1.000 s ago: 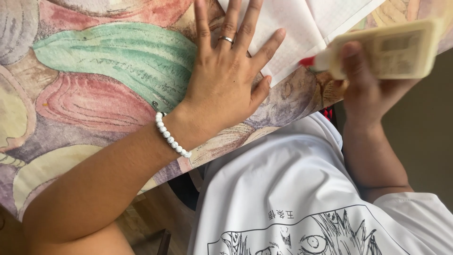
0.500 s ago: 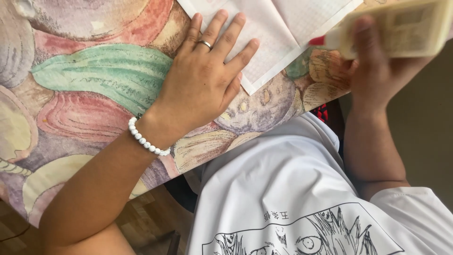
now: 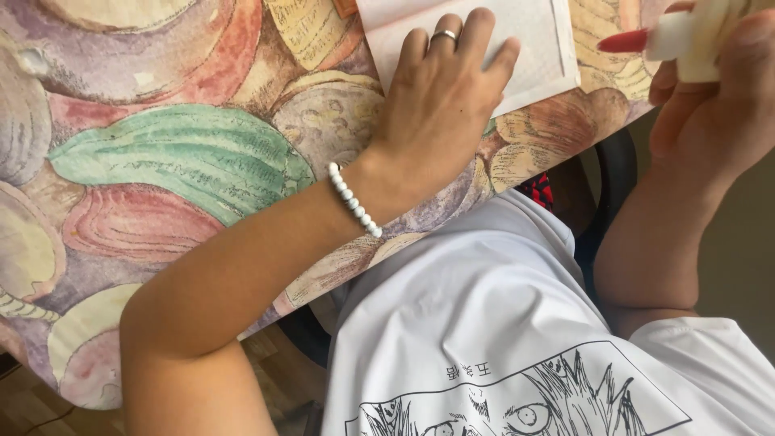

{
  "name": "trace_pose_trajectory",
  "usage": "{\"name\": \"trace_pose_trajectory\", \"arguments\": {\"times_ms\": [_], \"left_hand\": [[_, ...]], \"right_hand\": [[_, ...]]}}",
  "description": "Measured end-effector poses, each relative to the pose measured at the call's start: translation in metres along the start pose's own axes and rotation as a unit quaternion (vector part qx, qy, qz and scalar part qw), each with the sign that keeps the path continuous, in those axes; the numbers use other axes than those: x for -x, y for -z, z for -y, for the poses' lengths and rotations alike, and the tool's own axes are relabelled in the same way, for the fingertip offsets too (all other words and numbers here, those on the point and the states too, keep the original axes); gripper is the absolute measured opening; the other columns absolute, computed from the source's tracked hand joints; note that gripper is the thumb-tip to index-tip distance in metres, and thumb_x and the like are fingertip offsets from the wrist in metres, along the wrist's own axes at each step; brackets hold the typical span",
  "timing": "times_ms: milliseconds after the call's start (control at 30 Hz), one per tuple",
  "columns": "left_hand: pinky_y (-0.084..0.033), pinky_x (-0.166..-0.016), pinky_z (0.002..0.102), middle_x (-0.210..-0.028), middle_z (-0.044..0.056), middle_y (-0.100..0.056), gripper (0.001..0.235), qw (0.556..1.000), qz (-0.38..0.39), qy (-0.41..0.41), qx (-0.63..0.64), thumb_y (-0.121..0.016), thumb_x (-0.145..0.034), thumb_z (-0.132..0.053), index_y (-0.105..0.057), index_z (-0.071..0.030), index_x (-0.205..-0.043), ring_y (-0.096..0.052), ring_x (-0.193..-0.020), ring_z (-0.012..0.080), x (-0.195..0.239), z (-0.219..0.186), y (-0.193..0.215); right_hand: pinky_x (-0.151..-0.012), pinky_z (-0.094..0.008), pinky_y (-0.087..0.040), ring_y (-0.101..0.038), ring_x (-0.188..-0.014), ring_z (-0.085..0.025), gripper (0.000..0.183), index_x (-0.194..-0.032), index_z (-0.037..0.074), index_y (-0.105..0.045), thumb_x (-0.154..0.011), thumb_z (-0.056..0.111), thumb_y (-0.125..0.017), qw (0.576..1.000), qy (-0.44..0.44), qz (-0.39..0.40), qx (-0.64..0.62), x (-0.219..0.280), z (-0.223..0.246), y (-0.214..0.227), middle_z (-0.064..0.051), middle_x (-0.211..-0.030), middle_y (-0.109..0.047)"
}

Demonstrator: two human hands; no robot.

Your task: Applying glue to the edges of paper sheets and folding them to create small bags.

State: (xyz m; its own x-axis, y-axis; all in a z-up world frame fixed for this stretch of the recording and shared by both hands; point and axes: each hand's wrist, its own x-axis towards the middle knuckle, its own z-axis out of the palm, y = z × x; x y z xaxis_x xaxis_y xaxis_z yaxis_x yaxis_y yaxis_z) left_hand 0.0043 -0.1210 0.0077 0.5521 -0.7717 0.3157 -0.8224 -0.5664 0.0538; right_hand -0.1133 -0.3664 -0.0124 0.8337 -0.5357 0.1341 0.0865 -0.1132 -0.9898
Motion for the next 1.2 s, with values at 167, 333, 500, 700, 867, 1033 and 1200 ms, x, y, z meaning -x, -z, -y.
{"name": "trace_pose_trajectory", "arguments": {"times_ms": [167, 333, 500, 700, 867, 1033, 1200], "left_hand": [[-0.020, -0.100, 0.058, -0.143, 0.012, -0.048, 0.035, 0.992, 0.028, -0.071, 0.105, -0.069, -0.102, -0.016, -0.071, -0.015, -0.137, -0.029, -0.127, 0.0315, 0.023, 0.037, 0.022], [-0.001, -0.115, 0.082, -0.169, 0.023, -0.018, 0.049, 0.974, 0.150, -0.088, 0.146, -0.059, -0.112, -0.036, -0.058, -0.023, -0.160, -0.014, -0.153, 0.0547, 0.040, 0.063, 0.030], [0.002, -0.121, 0.082, -0.167, 0.018, 0.001, 0.051, 0.977, 0.173, 0.018, 0.125, -0.055, -0.116, -0.043, -0.049, -0.034, -0.166, 0.005, -0.154, 0.0434, 0.036, 0.032, 0.018], [0.001, -0.117, 0.084, -0.165, 0.025, -0.009, 0.050, 0.976, 0.166, 0.025, 0.141, -0.053, -0.114, -0.040, -0.045, -0.031, -0.163, 0.000, -0.151, 0.0493, 0.038, 0.034, 0.020], [0.004, -0.117, 0.080, -0.167, 0.023, -0.003, 0.054, 0.962, 0.224, -0.005, 0.154, -0.047, -0.115, -0.039, -0.033, -0.032, -0.166, 0.002, -0.153, 0.0462, 0.038, 0.051, 0.034], [0.010, -0.116, 0.078, -0.168, 0.024, -0.004, 0.054, 0.962, 0.218, 0.009, 0.166, -0.042, -0.112, -0.046, -0.036, -0.032, -0.165, -0.016, -0.161, 0.0547, 0.043, 0.051, 0.027], [0.003, -0.114, 0.083, -0.164, 0.029, -0.015, 0.050, 0.972, 0.148, -0.006, 0.182, -0.056, -0.112, -0.037, -0.050, -0.025, -0.160, -0.053, -0.145, 0.0617, 0.047, 0.051, 0.024]], "right_hand": [[-0.049, -0.037, -0.049, -0.072, -0.085, -0.039, 0.050, -0.115, -0.007, -0.060, -0.104, 0.037, -0.082, 0.993, 0.079, -0.082, 0.003, 0.015, -0.001, -0.016, -0.028, -0.105, -0.068], [-0.076, -0.072, -0.064, -0.069, -0.097, -0.063, 0.051, -0.146, -0.006, -0.041, -0.110, -0.004, -0.077, 0.985, 0.163, -0.044, -0.026, 0.034, -0.020, -0.038, -0.046, -0.112, -0.057], [-0.100, -0.042, -0.066, -0.069, -0.112, -0.032, 0.034, -0.125, 0.000, -0.056, -0.102, 0.001, -0.080, 0.998, 0.055, 0.040, 0.006, 0.056, 0.011, -0.083, -0.021, -0.123, -0.066], [-0.099, -0.042, -0.065, -0.070, -0.109, -0.033, 0.029, -0.123, -0.006, -0.057, -0.104, -0.004, -0.079, 0.996, 0.067, 0.046, 0.041, 0.053, 0.013, -0.093, -0.024, -0.119, -0.067], [-0.101, -0.045, -0.064, -0.067, -0.111, -0.034, 0.027, -0.122, -0.006, -0.057, -0.107, -0.001, -0.079, 0.992, 0.110, 0.031, 0.062, 0.050, 0.010, -0.083, -0.021, -0.118, -0.064], [-0.103, -0.045, -0.065, -0.065, -0.113, -0.033, 0.028, -0.125, -0.002, -0.055, -0.108, -0.002, -0.077, 0.991, 0.112, 0.029, 0.063, 0.061, 0.017, -0.097, -0.019, -0.122, -0.062], [-0.093, -0.043, -0.066, -0.071, -0.107, -0.033, 0.030, -0.113, -0.007, -0.060, -0.096, -0.003, -0.084, 0.990, 0.088, 0.061, 0.093, 0.074, 0.024, -0.112, -0.022, -0.115, -0.066]]}}
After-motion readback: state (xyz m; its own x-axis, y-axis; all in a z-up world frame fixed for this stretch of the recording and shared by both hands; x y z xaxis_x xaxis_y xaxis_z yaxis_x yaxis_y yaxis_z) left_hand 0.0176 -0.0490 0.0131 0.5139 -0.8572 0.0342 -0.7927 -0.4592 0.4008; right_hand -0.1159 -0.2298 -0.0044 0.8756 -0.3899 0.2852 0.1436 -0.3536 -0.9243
